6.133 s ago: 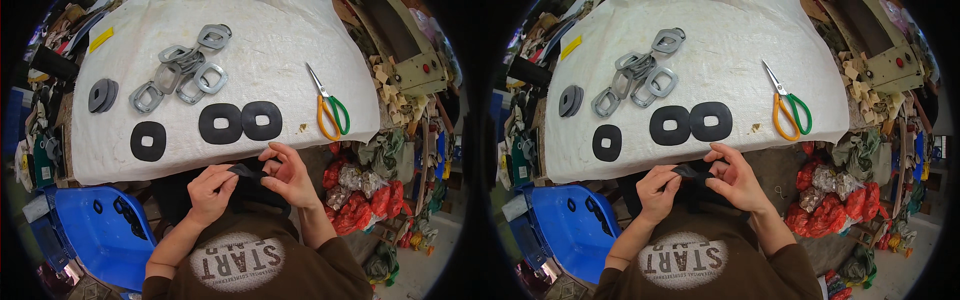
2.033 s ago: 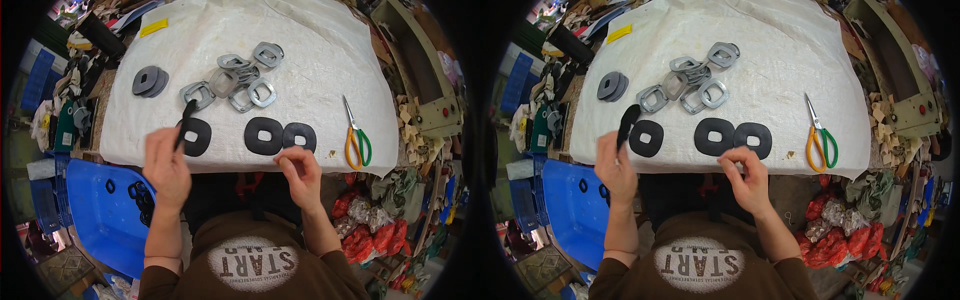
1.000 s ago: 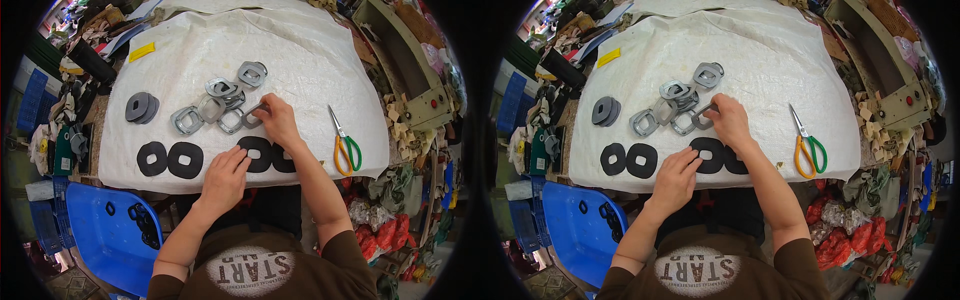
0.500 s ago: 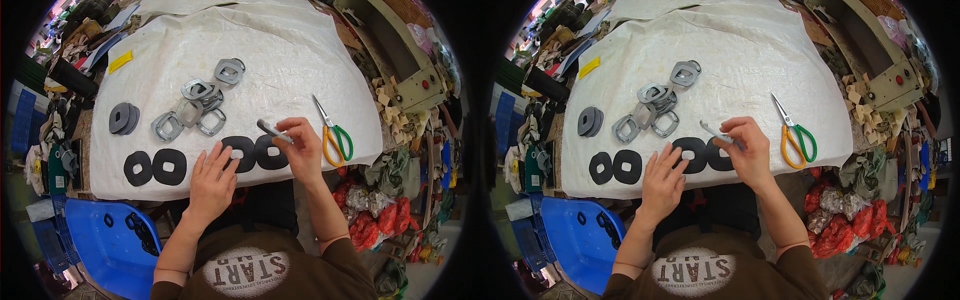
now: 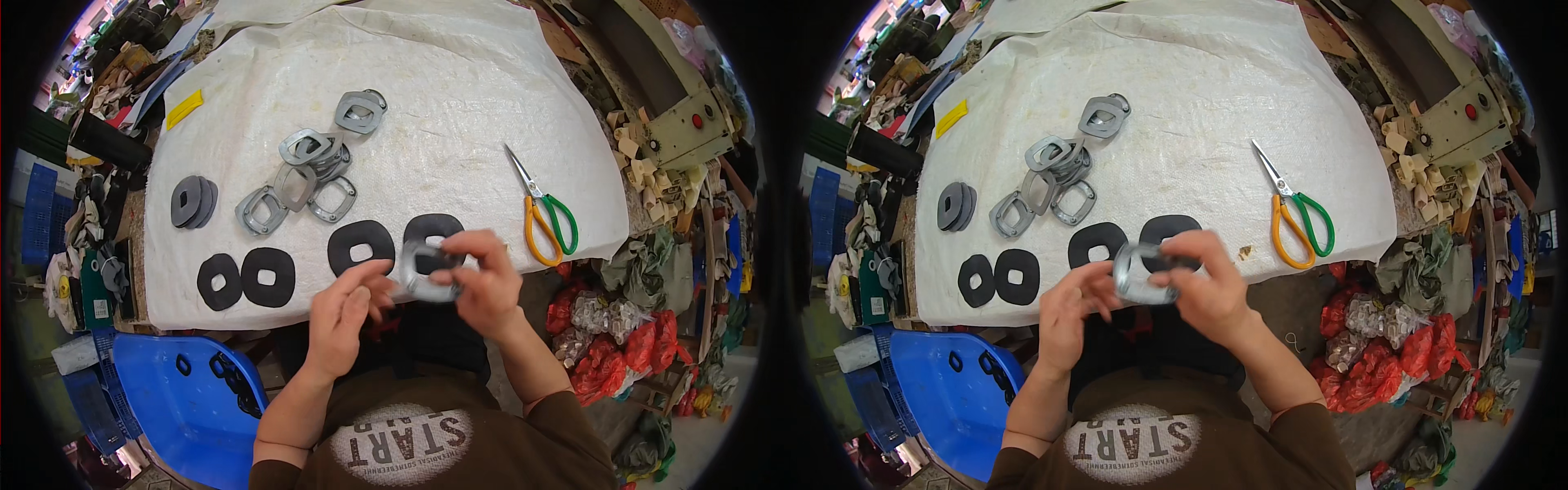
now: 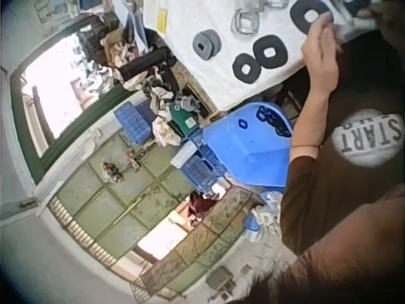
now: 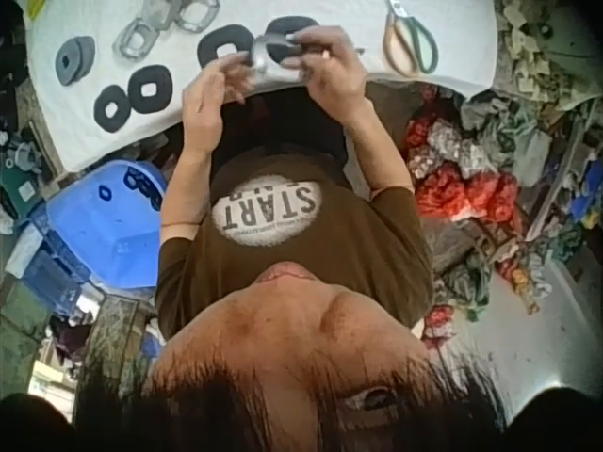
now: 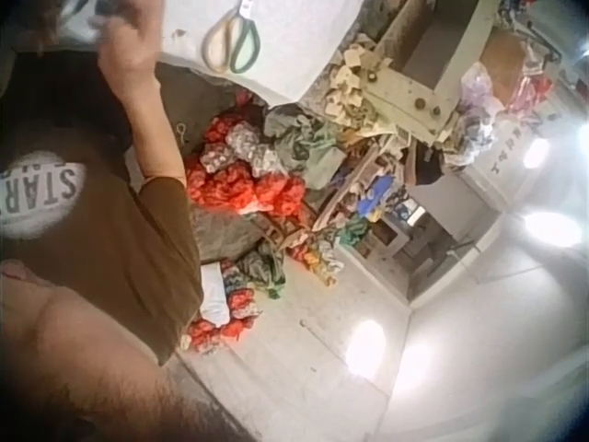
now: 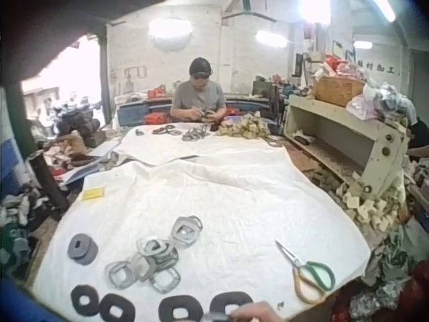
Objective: Assembling shoe components by fitting metal frames into foam padding pieces.
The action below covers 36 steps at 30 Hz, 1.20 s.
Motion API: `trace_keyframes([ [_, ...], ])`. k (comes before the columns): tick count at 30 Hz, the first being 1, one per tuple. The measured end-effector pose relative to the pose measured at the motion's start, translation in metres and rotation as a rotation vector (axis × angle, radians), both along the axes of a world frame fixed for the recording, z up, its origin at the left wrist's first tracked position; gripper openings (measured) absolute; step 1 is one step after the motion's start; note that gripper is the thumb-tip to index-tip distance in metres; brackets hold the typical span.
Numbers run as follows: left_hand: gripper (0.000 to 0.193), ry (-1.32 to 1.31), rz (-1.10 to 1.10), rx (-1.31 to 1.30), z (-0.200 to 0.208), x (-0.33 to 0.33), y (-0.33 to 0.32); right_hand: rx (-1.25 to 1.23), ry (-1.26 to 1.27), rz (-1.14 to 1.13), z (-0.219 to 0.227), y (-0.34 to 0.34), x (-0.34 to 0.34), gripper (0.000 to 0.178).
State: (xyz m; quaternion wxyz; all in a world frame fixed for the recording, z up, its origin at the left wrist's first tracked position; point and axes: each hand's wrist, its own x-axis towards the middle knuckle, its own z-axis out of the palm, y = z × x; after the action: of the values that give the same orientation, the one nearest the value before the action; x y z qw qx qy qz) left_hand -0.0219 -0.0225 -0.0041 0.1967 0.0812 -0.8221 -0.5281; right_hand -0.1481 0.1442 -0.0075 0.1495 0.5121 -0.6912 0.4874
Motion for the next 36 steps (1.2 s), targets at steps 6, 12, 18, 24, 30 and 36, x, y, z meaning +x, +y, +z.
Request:
trace_keyframes([
  [6, 0.028, -0.328, -0.139, 0.918, 0.006, -0.018, 0.020, 0.328, 0.042, 0.162, 0.014, 0.019, -0.005, 0.031],
  [12, 0.027, -0.284, -0.122, 0.662, 0.012, -0.028, 0.029, 0.297, -0.204, 0.196, 0.023, 0.028, -0.006, 0.061],
  [18, 0.028, -0.248, -0.159, 0.692, 0.010, -0.028, 0.036, 0.297, -0.123, 0.138, 0.016, 0.031, -0.011, 0.064],
  [24, 0.027, -0.010, -0.003, 0.001, -0.002, -0.026, 0.025, 0.224, -0.172, -0.048, 0.012, 0.035, -0.024, 0.065],
  [30, 0.035, 0.040, 0.001, -0.636, -0.022, -0.010, 0.017, 0.242, -0.270, -0.104, 0.006, 0.036, -0.031, 0.065],
  [36, 0.038, -0.027, -0.052, -0.786, -0.025, -0.016, 0.031, 0.396, -0.292, -0.094, 0.000, 0.031, -0.030, 0.068],
])
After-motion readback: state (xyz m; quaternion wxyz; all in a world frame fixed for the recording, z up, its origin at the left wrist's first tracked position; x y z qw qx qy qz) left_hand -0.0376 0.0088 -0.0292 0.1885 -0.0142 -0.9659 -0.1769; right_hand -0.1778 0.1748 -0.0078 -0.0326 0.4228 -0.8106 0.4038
